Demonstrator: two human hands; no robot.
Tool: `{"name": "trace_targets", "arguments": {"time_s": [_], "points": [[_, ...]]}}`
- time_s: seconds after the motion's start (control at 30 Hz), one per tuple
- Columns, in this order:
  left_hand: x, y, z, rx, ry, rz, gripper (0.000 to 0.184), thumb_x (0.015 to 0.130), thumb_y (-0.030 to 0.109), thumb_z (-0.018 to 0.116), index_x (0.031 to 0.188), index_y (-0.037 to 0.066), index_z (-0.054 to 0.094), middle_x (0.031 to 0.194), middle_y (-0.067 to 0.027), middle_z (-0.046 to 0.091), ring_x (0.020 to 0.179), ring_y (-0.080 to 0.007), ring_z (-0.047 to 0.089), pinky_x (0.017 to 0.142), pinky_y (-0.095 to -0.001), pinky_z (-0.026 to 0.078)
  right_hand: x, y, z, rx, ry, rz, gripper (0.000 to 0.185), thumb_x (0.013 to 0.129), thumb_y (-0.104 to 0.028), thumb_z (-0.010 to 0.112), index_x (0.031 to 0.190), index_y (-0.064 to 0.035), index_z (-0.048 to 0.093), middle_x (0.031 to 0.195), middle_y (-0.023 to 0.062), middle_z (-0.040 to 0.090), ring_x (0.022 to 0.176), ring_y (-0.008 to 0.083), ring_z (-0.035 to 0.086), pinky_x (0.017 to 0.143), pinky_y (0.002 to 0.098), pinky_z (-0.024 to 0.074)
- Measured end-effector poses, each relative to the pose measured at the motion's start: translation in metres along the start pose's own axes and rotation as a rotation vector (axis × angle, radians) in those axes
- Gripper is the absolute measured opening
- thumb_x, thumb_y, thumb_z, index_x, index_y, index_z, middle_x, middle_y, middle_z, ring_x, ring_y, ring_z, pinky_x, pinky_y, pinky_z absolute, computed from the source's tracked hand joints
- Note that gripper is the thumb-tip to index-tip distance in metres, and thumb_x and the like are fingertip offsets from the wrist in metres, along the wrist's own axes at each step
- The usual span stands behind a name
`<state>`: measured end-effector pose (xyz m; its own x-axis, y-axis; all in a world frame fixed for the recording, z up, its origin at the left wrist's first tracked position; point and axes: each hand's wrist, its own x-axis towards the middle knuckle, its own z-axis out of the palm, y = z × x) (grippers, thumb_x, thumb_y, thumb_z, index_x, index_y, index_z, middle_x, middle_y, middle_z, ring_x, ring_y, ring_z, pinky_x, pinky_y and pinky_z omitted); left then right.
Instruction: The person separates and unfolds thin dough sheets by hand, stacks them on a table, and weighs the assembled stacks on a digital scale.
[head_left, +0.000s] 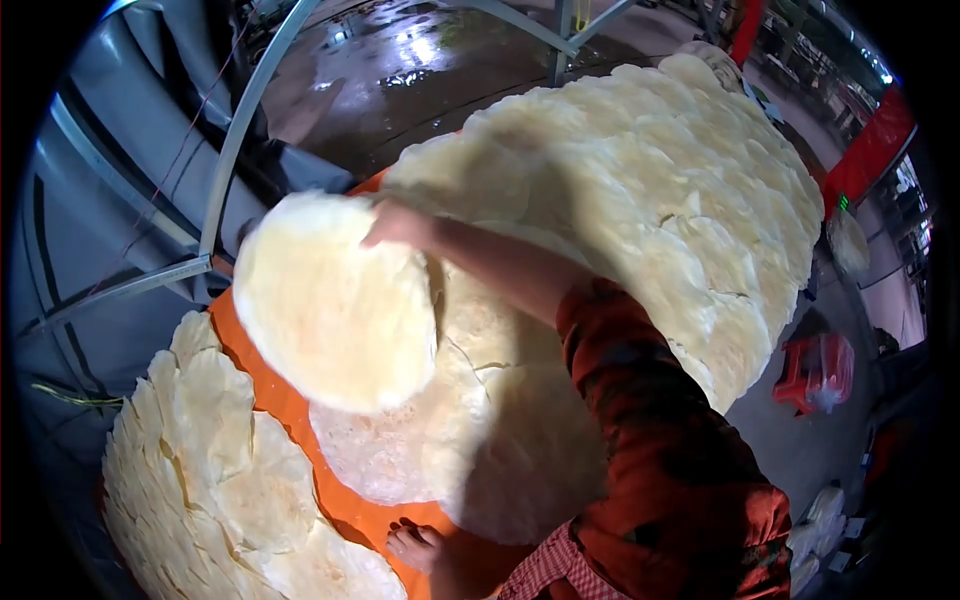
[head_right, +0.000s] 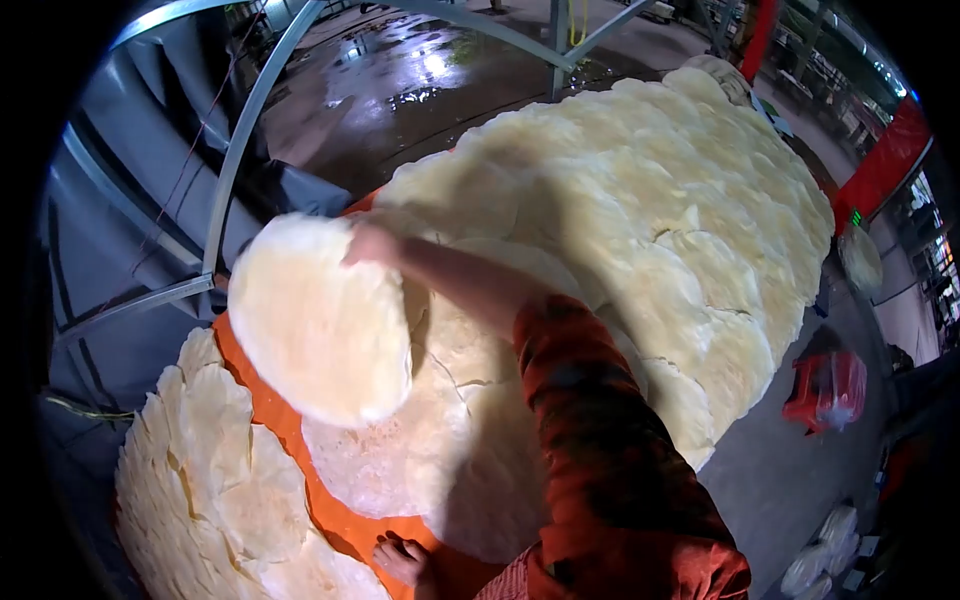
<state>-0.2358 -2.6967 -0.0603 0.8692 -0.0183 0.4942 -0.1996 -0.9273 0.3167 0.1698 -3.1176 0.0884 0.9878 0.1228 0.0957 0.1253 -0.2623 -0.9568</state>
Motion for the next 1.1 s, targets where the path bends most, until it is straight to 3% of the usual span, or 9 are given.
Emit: {"name": "trace_targets", "arguments": {"time_s": [0.07,0.13,0.27,0.7,0.8,0.87,0.9,1.03,1.1], "points": [[-0.003,-0.003,0.003,0.013,0.000,-0.007,0.022,0.082,0.023,0.048,0.080,0.000,0.049,0.080,-0.0222,0.043,0.078,-0.0422,0.045,0.067,-0.0521,0.037,0.029,0.099,-0.029,-0.216,0.265,-0.111,0.041,0.070,-0.020,0.074,0.104,0.0005,0.063,0.098,0.0163,0.067,0.091,0.0260,0.065,0.080,0.0385,0.0508],[-0.010,-0.013,0.006,0.040,-0.048,-0.031,0.020,0.081,0.021,0.048,0.081,0.000,0.050,0.082,-0.0229,0.045,0.079,-0.0428,0.046,0.068,-0.0525,0.037,0.017,0.137,-0.037,-0.456,0.433,0.086,0.041,0.070,-0.020,0.074,0.104,0.0003,0.063,0.098,0.0164,0.067,0.091,0.0261,0.065,0.079,0.0385,0.0510],[-0.001,-0.009,0.003,0.098,-0.076,-0.005,0.019,0.081,0.019,0.048,0.082,0.000,0.049,0.083,-0.0227,0.045,0.081,-0.0419,0.046,0.071,-0.0520,0.039,-0.005,0.144,-0.037,-0.612,0.505,0.303,0.040,0.070,-0.019,0.072,0.104,-0.0001,0.064,0.098,0.0165,0.067,0.091,0.0265,0.065,0.079,0.0384,0.0513],[0.012,0.003,-0.012,-0.032,-0.081,-0.017,0.017,0.078,0.015,0.050,0.086,0.000,0.052,0.088,-0.0201,0.052,0.079,-0.0396,0.047,0.072,-0.0481,0.039,0.002,0.116,-0.032,-0.482,0.720,0.365,0.037,0.071,-0.015,0.069,0.105,-0.0014,0.065,0.096,0.0169,0.068,0.091,0.0276,0.066,0.076,0.0383,0.0523],[0.012,0.002,-0.015,-0.045,-0.109,-0.055,0.018,0.077,0.015,0.051,0.087,0.000,0.053,0.092,-0.0218,0.053,0.082,-0.0403,0.047,0.074,-0.0485,0.040,0.040,0.068,-0.012,-0.293,0.691,0.308,0.036,0.071,-0.014,0.068,0.105,-0.0017,0.065,0.096,0.0170,0.068,0.091,0.0279,0.066,0.076,0.0382,0.0525],[0.010,0.001,-0.017,-0.054,-0.132,-0.059,0.019,0.076,0.014,0.052,0.088,0.000,0.053,0.095,-0.0227,0.054,0.084,-0.0407,0.048,0.075,-0.0487,0.041,0.094,0.038,0.005,-0.810,0.418,0.268,0.033,0.070,-0.016,0.067,0.099,-0.0015,0.067,0.094,0.0203,0.067,0.091,0.0324,0.066,0.077,0.0407,0.0519],[0.010,0.000,-0.017,-0.053,-0.130,-0.053,0.018,0.076,0.014,0.052,0.088,0.000,0.053,0.095,-0.0230,0.053,0.085,-0.0409,0.048,0.076,-0.0488,0.041,0.095,0.000,0.023,-0.836,0.349,-0.072,0.029,0.071,-0.013,0.066,0.097,-0.0009,0.068,0.095,0.0224,0.066,0.091,0.0353,0.066,0.079,0.0422,0.0511],[0.011,0.002,-0.021,-0.036,-0.136,-0.057,0.017,0.076,0.014,0.054,0.087,0.001,0.051,0.094,-0.0223,0.051,0.087,-0.0409,0.047,0.077,-0.0488,0.041,0.093,-0.174,0.102,-0.536,0.281,-0.375,0.025,0.066,-0.007,0.069,0.091,0.0001,0.068,0.087,0.0198,0.067,0.080,0.0308,0.067,0.075,0.0380,0.0522],[0.008,0.002,-0.024,-0.033,-0.168,-0.093,0.018,0.076,0.016,0.056,0.085,0.001,0.050,0.093,-0.0217,0.050,0.088,-0.0408,0.047,0.078,-0.0493,0.041,0.106,-0.222,0.108,-0.050,0.170,-0.325,0.023,0.065,-0.008,0.072,0.082,0.0056,0.066,0.085,0.0222,0.066,0.076,0.0333,0.067,0.070,0.0387,0.0539]]}}
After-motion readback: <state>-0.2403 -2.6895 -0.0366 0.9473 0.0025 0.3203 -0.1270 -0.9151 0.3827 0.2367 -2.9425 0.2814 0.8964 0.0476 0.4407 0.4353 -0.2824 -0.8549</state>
